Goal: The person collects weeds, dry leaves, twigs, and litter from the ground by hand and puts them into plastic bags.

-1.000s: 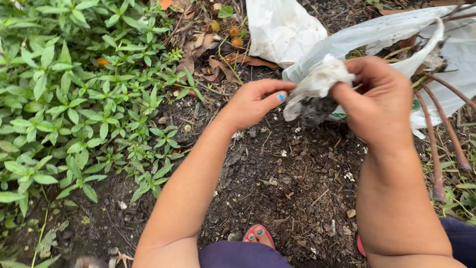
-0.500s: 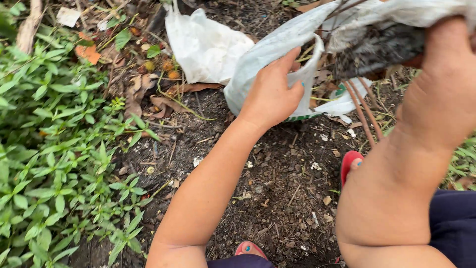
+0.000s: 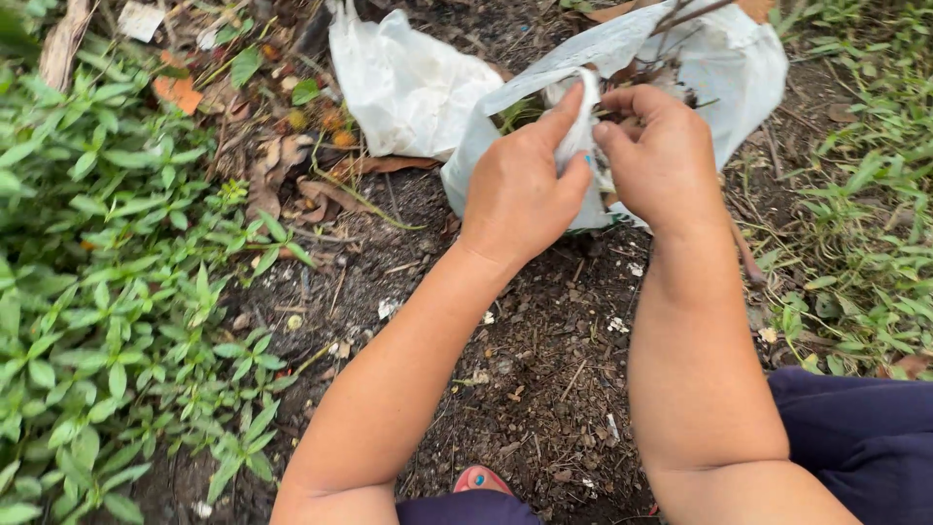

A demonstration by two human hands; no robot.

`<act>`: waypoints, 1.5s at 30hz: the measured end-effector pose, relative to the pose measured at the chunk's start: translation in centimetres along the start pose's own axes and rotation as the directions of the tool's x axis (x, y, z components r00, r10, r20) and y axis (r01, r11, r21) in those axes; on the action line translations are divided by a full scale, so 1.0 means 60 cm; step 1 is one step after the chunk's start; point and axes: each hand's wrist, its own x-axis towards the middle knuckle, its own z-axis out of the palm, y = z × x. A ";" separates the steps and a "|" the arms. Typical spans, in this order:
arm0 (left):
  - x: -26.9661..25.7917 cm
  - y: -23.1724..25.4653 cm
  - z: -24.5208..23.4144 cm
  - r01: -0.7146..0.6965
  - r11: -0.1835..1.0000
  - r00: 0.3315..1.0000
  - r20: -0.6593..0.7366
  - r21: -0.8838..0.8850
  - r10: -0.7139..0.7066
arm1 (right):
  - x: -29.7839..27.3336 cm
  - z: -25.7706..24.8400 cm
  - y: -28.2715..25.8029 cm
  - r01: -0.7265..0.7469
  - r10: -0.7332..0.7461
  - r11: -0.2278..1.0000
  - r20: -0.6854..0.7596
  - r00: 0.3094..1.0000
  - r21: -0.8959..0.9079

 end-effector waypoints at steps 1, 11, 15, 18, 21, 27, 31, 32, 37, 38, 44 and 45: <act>-0.004 -0.002 0.001 0.013 1.000 1.000 -0.013 0.005 -0.012 | -0.009 0.002 -0.008 0.009 -0.009 1.000 0.017 1.000 0.000; -0.073 -0.117 -0.124 -0.083 0.995 0.997 -0.010 -0.047 0.083 | -0.111 0.065 -0.081 0.753 -0.697 0.655 -0.336 0.633 0.060; -0.145 -0.217 -0.208 0.127 0.991 0.992 -0.021 0.038 -0.126 | -0.127 0.168 -0.082 0.715 -0.741 0.664 0.069 0.667 0.220; -0.225 -0.300 -0.264 0.341 0.909 0.940 -0.091 0.240 -0.329 | -0.143 0.279 -0.052 0.637 -0.671 0.737 0.362 0.647 0.227; -0.308 -0.372 -0.300 0.441 0.799 0.896 -0.148 0.409 -0.419 | -0.180 0.378 -0.013 0.574 -0.583 0.785 0.588 0.560 0.231; -0.458 -0.472 -0.294 0.626 0.458 0.679 -0.153 0.631 -0.718 | -0.286 0.524 0.032 0.645 -0.443 0.764 0.752 0.488 0.032; -0.517 -0.509 -0.317 0.604 0.201 0.506 -0.176 0.771 -0.844 | -0.326 0.604 0.031 0.816 -0.668 0.576 0.600 0.439 0.043; -0.530 -0.511 -0.329 0.629 0.129 0.450 -0.224 0.767 -0.864 | -0.332 0.620 0.029 0.880 -0.751 0.475 0.532 0.390 0.025; -0.570 -0.502 -0.372 0.726 0.014 0.311 -0.310 0.688 -0.898 | -0.346 0.657 0.025 0.879 -0.598 0.473 0.710 0.373 -0.063; -0.570 -0.500 -0.375 0.721 0.006 0.310 -0.315 0.693 -0.897 | -0.345 0.657 0.025 0.882 -0.594 0.468 0.716 0.367 -0.064; -0.527 -0.472 -0.358 0.781 0.236 0.462 -0.280 0.578 -0.841 | -0.327 0.604 0.039 0.882 -0.596 0.467 0.717 0.361 -0.056; -0.515 -0.466 -0.357 0.780 0.238 0.463 -0.278 0.578 -0.842 | -0.316 0.591 0.046 0.882 -0.594 0.468 0.718 0.362 -0.058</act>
